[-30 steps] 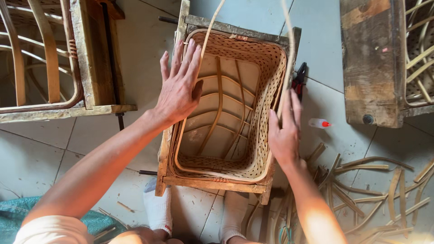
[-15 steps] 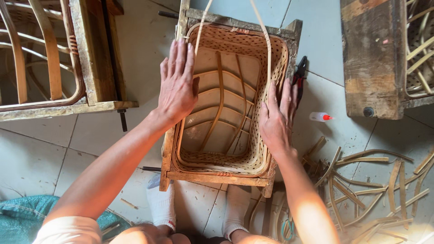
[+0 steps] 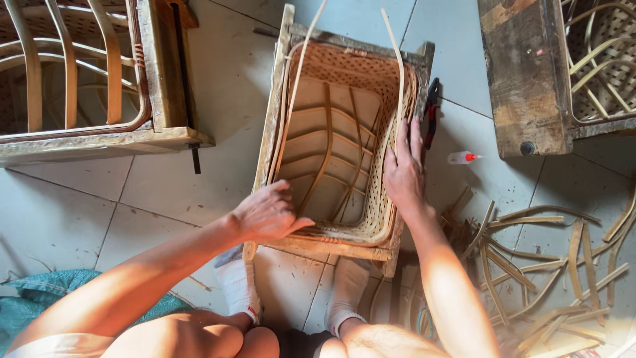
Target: The person sits on the floor assembling a bamboo basket in a wooden jig. They squeeze glue from a bottle along the rim of the woven basket frame, trim and press bamboo strips with pliers, tap pieces with a hammer, and weave thin bamboo strips into the frame.
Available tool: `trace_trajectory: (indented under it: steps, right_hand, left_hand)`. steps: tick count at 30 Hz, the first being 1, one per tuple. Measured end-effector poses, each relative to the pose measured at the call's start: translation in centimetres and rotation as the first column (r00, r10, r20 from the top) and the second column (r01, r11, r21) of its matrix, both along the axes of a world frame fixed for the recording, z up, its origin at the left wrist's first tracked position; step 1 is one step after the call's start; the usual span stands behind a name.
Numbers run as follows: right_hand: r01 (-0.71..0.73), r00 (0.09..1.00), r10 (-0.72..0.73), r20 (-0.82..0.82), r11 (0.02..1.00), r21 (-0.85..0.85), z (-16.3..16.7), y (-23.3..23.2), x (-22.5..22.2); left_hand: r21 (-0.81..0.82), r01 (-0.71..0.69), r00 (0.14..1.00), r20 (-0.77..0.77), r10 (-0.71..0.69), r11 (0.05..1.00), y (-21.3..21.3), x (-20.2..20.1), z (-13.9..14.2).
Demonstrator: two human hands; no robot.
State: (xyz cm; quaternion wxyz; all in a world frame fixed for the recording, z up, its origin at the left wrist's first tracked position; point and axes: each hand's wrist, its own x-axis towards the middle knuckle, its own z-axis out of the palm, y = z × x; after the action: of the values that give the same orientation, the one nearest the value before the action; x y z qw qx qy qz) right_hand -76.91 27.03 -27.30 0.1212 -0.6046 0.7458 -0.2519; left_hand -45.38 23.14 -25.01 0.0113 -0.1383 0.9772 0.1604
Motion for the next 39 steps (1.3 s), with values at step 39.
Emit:
trace_trajectory:
  steps: [39]
  right_hand:
    - [0.042,0.999,-0.042,-0.004,0.999,0.032,1.4,3.8,-0.2]
  left_hand:
    - [0.896,-0.443,0.848,0.401,0.345,0.046,11.4,-14.4,-3.5]
